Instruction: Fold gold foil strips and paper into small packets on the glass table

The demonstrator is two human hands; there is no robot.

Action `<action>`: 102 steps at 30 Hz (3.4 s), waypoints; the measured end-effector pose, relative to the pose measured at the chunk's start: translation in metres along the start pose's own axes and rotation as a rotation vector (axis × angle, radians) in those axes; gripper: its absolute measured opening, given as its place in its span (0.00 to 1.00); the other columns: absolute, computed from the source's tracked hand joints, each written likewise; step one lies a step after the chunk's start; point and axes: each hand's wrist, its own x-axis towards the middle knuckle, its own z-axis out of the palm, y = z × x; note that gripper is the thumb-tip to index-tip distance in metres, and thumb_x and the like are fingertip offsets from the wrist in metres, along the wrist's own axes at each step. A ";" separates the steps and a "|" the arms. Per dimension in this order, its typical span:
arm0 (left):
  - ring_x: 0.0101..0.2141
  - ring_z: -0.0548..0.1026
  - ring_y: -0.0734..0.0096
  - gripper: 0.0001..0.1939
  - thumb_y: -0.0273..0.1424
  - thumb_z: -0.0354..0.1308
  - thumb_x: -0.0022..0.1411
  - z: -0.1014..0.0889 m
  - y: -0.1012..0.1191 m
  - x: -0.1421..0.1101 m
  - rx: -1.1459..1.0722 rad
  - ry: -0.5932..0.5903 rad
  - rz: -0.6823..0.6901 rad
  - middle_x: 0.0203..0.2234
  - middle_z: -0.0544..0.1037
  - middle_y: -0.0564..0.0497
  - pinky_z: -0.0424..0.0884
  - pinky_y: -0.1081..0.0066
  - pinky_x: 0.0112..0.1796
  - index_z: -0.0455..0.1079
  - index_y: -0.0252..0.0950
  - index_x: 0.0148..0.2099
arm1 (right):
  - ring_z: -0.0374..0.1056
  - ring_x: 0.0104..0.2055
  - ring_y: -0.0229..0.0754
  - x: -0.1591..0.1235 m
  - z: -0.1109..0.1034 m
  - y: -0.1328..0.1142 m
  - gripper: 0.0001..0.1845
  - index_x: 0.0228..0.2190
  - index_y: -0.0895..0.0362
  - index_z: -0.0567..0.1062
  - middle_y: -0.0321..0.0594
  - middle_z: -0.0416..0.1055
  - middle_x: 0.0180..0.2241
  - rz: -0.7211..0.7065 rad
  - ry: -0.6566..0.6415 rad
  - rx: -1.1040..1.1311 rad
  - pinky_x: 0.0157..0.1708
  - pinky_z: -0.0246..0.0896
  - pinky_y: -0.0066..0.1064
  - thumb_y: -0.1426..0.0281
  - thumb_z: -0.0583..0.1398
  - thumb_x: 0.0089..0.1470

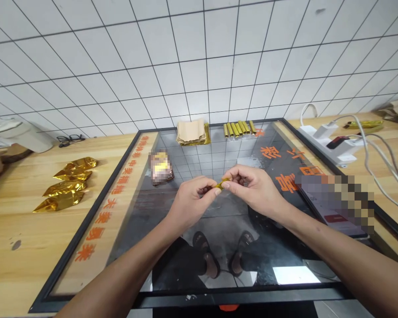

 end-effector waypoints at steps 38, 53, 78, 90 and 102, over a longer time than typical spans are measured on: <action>0.26 0.70 0.72 0.11 0.34 0.58 0.69 0.007 0.004 -0.007 -0.017 0.009 -0.105 0.24 0.75 0.55 0.62 0.71 0.30 0.76 0.38 0.35 | 0.66 0.29 0.39 0.010 -0.019 0.017 0.18 0.32 0.54 0.82 0.36 0.74 0.27 0.109 0.093 0.189 0.30 0.62 0.32 0.52 0.74 0.55; 0.31 0.82 0.69 0.09 0.32 0.57 0.72 0.005 0.010 -0.007 -0.041 -0.145 -0.206 0.29 0.85 0.53 0.70 0.72 0.33 0.76 0.38 0.39 | 0.63 0.26 0.36 0.010 -0.019 0.009 0.21 0.30 0.56 0.80 0.35 0.72 0.25 0.156 0.063 0.139 0.27 0.56 0.30 0.51 0.74 0.54; 0.29 0.79 0.70 0.16 0.40 0.62 0.70 0.020 0.006 -0.007 -0.434 -0.105 -0.269 0.25 0.79 0.52 0.72 0.71 0.35 0.71 0.36 0.32 | 0.68 0.26 0.37 0.002 0.001 0.001 0.20 0.28 0.55 0.77 0.33 0.73 0.24 0.203 -0.068 0.278 0.27 0.63 0.31 0.55 0.76 0.51; 0.27 0.70 0.73 0.17 0.38 0.58 0.70 0.017 0.008 -0.009 -0.270 -0.140 -0.228 0.24 0.74 0.54 0.65 0.71 0.32 0.71 0.36 0.29 | 0.63 0.29 0.36 -0.003 0.003 -0.004 0.16 0.31 0.56 0.78 0.33 0.71 0.27 0.143 -0.058 0.235 0.30 0.58 0.31 0.57 0.70 0.61; 0.27 0.67 0.72 0.17 0.41 0.62 0.68 0.016 0.001 -0.003 -0.376 0.059 -0.293 0.23 0.73 0.55 0.62 0.70 0.32 0.72 0.37 0.28 | 0.65 0.30 0.39 -0.001 0.006 -0.001 0.23 0.31 0.54 0.76 0.35 0.71 0.27 0.210 -0.144 0.130 0.33 0.61 0.33 0.48 0.64 0.65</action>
